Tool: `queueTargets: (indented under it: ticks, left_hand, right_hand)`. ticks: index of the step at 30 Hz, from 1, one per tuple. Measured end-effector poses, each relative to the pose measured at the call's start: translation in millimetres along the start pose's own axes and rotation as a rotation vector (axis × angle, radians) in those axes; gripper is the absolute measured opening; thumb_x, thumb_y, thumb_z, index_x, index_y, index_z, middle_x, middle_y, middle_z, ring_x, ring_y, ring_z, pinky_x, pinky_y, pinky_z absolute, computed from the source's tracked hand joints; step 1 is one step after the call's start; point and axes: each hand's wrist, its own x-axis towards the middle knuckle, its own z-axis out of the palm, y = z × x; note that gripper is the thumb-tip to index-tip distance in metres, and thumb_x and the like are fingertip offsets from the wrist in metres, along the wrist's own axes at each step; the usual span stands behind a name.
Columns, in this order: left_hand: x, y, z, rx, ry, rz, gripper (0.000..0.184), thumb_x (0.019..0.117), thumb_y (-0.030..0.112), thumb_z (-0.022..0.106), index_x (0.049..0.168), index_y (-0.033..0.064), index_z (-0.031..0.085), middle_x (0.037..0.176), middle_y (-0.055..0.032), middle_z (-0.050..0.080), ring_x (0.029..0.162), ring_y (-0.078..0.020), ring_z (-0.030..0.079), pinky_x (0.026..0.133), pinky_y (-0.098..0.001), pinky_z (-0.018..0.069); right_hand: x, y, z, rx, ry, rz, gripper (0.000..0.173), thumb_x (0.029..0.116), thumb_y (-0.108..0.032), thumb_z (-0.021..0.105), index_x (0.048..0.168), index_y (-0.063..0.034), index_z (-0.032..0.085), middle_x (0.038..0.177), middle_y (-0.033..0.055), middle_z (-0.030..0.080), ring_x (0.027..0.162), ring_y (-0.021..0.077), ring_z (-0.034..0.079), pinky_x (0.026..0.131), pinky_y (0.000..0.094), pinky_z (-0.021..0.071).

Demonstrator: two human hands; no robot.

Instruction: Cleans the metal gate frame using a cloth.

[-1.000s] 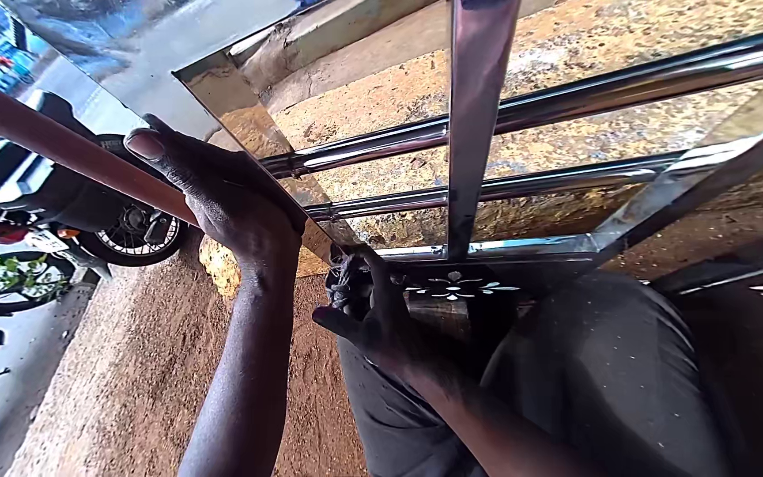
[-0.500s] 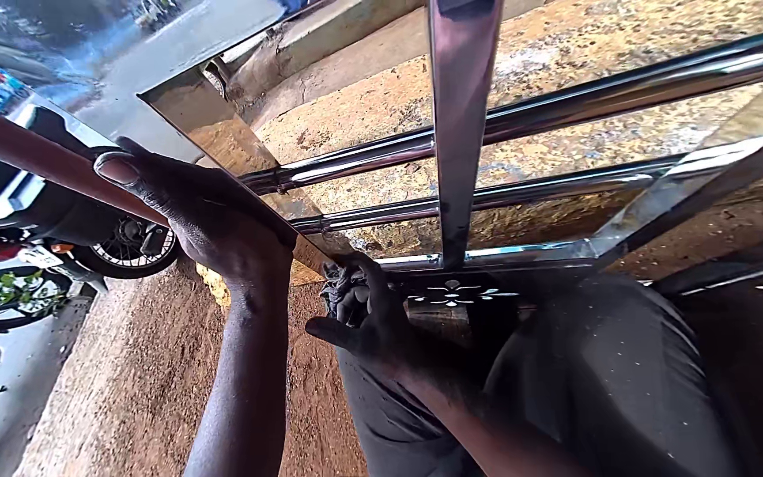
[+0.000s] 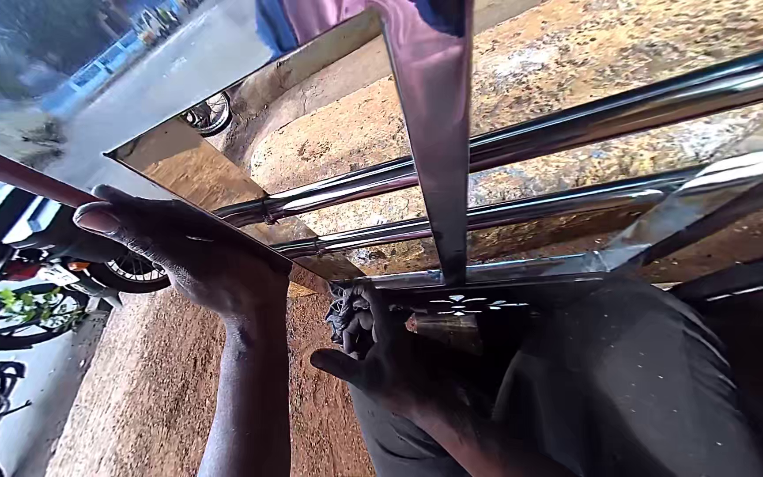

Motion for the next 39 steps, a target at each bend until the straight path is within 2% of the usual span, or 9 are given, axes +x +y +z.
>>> queueTargets:
  ticks: [2,6,12,18,21,25,30,36,39]
  left_hand:
    - [-0.6,-2.0,-3.5,-0.015,-0.012,-0.007,0.04,0.1123,0.036,0.016,0.126,0.0165,0.048,0.11,0.0075,0.058,0.11,0.0001,0.055,0.101,-0.0252,0.0454]
    - [-1.3,0.4,-1.6,0.002,0.017,0.016,0.035,0.1124,0.036,0.018,0.118,0.0196,0.048,0.102,0.0106,0.057,0.102,0.0032,0.056,0.095,-0.0212,0.0467]
    - [-2.2,-2.3,-4.2,-0.015,0.003,0.006,0.043,0.1124,0.036,0.015,0.136,0.0141,0.043,0.121,0.0051,0.056,0.117,-0.0026,0.054,0.105,-0.0275,0.0441]
    - [-1.7,-1.2,-2.9,0.013,0.018,0.01,0.036,0.1122,0.037,0.018,0.123,0.0188,0.047,0.107,0.0092,0.058,0.105,0.0014,0.056,0.096,-0.0228,0.0467]
    - [-1.7,-1.8,-6.1,0.013,-0.013,0.019,0.043,0.1121,0.036,0.015,0.138,0.0137,0.041,0.124,0.0046,0.055,0.12,-0.0031,0.052,0.106,-0.028,0.0428]
    - [-1.1,1.3,-2.8,-0.026,0.01,0.004,0.036,0.1123,0.036,0.017,0.118,0.0179,0.048,0.102,0.0082,0.058,0.101,0.0002,0.058,0.094,-0.024,0.0485]
    - [-2.8,-0.9,-5.2,0.003,0.022,-0.004,0.045,0.1123,0.035,0.016,0.142,0.0115,0.04,0.126,0.0029,0.056,0.12,-0.0045,0.053,0.107,-0.0291,0.0434]
    - [-1.4,0.9,-4.5,-0.002,0.017,0.027,0.035,0.1124,0.035,0.017,0.122,0.0171,0.046,0.107,0.0084,0.057,0.106,0.0006,0.056,0.099,-0.0236,0.0454]
    - [-2.1,-1.0,-6.3,-0.03,0.003,0.023,0.04,0.1126,0.034,0.015,0.133,0.0138,0.043,0.115,0.006,0.057,0.112,-0.0014,0.055,0.103,-0.0255,0.0444]
  right_hand:
    - [5.3,-3.8,1.1,0.015,0.022,-0.015,0.097,0.0788,-0.057,0.082,0.145,0.0023,0.042,0.078,-0.0033,0.065,0.065,0.0015,0.06,0.064,0.0208,0.0546]
    - [1.9,-0.9,3.7,0.026,0.032,0.001,0.094,0.0797,-0.054,0.083,0.146,-0.0004,0.043,0.075,-0.004,0.063,0.064,0.0009,0.059,0.063,0.0199,0.0542]
    - [4.9,-1.5,4.5,0.029,0.047,-0.016,0.091,0.0806,-0.056,0.082,0.143,-0.0024,0.043,0.078,-0.0045,0.065,0.063,0.0013,0.06,0.06,0.0198,0.0544]
    - [-0.2,-0.9,2.8,0.011,0.036,-0.015,0.094,0.0802,-0.057,0.081,0.142,0.004,0.044,0.078,-0.0039,0.065,0.064,0.0007,0.059,0.061,0.0193,0.0529]
    - [5.3,-5.8,4.1,0.041,0.034,-0.008,0.095,0.0783,-0.06,0.082,0.144,-0.0027,0.044,0.078,-0.0047,0.065,0.064,0.001,0.059,0.061,0.0196,0.0537]
    - [-0.7,1.9,4.7,0.027,0.028,-0.018,0.095,0.0795,-0.054,0.083,0.145,0.0029,0.043,0.074,-0.0054,0.062,0.063,-0.0004,0.057,0.062,0.0181,0.0523]
    - [3.9,-4.0,2.8,0.009,0.027,-0.012,0.096,0.0772,-0.061,0.082,0.144,-0.0024,0.045,0.078,-0.005,0.065,0.064,0.0008,0.058,0.062,0.02,0.053]
    - [-4.5,2.3,4.1,-0.029,0.041,-0.023,0.095,0.0795,-0.056,0.082,0.142,0.0053,0.045,0.075,-0.0051,0.062,0.064,0.001,0.057,0.062,0.0203,0.0526]
    - [2.8,-4.3,4.4,-0.039,0.043,-0.006,0.094,0.0772,-0.062,0.081,0.143,-0.005,0.047,0.076,-0.0059,0.064,0.063,0.0019,0.058,0.061,0.0218,0.0527]
